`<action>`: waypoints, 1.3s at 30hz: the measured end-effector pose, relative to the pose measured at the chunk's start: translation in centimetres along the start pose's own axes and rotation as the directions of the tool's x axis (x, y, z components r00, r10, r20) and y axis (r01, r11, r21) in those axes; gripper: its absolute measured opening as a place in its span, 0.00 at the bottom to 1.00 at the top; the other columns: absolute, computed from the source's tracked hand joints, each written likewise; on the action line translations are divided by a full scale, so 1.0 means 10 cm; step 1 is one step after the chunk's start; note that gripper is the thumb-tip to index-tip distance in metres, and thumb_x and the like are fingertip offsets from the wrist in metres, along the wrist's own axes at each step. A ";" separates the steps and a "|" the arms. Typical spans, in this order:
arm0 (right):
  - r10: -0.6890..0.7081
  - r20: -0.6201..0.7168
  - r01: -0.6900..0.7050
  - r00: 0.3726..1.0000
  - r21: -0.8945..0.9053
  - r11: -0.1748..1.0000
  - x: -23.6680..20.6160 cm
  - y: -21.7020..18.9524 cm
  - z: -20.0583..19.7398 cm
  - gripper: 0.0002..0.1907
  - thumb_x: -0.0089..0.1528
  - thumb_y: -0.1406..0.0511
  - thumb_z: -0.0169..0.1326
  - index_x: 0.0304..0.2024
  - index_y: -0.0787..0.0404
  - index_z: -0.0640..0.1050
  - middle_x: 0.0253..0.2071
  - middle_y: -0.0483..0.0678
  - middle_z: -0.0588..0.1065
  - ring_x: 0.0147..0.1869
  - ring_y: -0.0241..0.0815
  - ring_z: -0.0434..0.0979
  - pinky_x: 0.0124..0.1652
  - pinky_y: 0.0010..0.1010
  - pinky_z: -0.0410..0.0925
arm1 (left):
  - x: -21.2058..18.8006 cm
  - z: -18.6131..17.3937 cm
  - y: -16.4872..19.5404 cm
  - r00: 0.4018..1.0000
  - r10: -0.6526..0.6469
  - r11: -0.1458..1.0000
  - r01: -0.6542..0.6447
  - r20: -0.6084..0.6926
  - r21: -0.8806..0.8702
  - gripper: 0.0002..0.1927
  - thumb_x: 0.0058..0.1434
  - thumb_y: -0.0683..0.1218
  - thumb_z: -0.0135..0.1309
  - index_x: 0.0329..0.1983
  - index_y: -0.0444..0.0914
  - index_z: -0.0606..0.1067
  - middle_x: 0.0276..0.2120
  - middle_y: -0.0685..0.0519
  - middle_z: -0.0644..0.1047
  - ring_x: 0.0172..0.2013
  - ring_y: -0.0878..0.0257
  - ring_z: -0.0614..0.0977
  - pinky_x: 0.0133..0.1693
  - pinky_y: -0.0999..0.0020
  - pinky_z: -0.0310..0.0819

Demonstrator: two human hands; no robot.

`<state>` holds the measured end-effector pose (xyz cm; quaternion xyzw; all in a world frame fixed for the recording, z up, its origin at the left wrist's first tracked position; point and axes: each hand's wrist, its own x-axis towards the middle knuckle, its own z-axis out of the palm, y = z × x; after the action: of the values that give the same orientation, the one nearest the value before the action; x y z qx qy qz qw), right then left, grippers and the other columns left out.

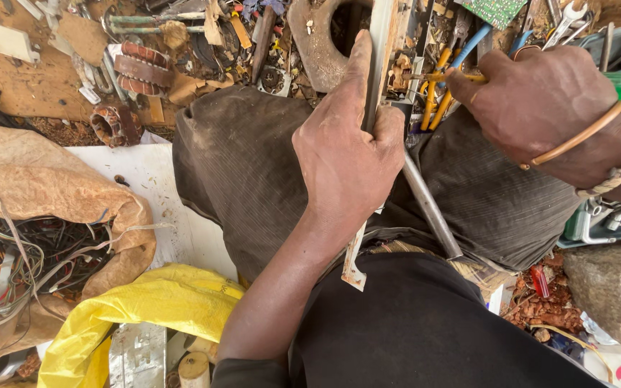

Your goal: The person disassembles a white metal electronics enclosure using a screwdriver and hammer. They remove screws, pry open the casing, and extract internal circuit boards and components, placing them aside.

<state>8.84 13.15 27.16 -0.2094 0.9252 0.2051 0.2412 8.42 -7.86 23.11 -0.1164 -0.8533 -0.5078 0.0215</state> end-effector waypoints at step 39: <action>0.337 -0.408 -0.095 0.848 0.508 0.856 -0.20 -0.66 1.04 0.29 0.63 0.73 0.55 0.67 0.50 0.78 0.30 0.46 0.70 0.27 0.41 0.70 0.26 0.34 0.68 | 0.04 -0.14 -0.04 0.994 -0.101 0.990 0.097 0.033 0.100 0.31 0.62 0.41 0.54 0.70 0.36 0.69 0.29 0.44 0.80 0.21 0.58 0.82 0.33 0.64 0.79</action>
<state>17.40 13.23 18.06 -0.0803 0.9949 -0.0570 0.0203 7.80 -9.18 23.47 -0.0824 -0.8823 -0.4631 -0.0143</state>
